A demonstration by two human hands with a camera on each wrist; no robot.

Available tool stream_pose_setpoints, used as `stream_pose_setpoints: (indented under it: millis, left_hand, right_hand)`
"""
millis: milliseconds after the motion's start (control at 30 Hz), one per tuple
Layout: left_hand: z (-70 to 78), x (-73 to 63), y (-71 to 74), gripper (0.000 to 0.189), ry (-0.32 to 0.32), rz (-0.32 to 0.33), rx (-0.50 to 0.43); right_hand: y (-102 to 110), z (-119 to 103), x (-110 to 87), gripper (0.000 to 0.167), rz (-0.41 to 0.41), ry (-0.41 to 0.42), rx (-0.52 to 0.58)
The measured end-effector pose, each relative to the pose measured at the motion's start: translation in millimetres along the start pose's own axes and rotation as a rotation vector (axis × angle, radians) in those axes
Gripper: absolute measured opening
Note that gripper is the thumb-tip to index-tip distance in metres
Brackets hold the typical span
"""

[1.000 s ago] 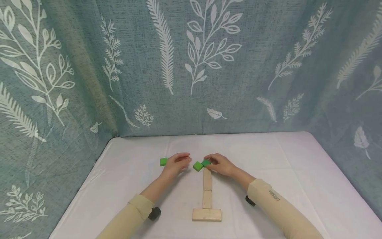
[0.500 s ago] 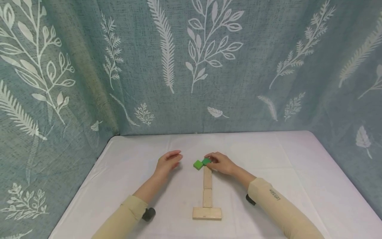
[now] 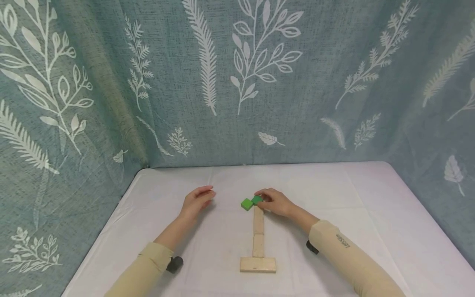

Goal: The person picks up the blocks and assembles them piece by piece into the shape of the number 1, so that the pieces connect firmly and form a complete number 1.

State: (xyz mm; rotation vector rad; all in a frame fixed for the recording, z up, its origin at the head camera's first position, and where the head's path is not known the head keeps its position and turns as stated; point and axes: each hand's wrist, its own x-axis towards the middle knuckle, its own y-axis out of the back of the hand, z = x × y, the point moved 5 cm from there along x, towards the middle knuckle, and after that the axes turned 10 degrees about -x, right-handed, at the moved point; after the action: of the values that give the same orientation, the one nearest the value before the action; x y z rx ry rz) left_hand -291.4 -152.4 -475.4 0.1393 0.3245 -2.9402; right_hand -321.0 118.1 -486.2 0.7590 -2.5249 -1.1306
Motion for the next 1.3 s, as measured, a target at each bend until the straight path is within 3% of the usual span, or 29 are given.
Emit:
stream_pose_setpoints:
  millis: [233,767,1067,1300]
  left_hand:
    - [7.0,2.0,10.4,0.038,-0.008,-0.015,0.020]
    - [2.3,11.1,30.3,0.038,-0.001,0.070,0.248]
    - [0.6,12.3,30.8,0.040,-0.041,0.047,0.358]
    - [0.9,14.1,28.0,0.042,-0.122,0.043,0.542]
  right_hand:
    - [1,-2,-1.2,0.038,0.002,0.002,0.001]
    - [0,3,1.5,0.039,-0.003,0.014,0.018]
    - [-1,4,1.1,0.039,-0.008,0.010,0.010]
    - [-1,3,0.6,0.039,-0.003,0.012,0.003]
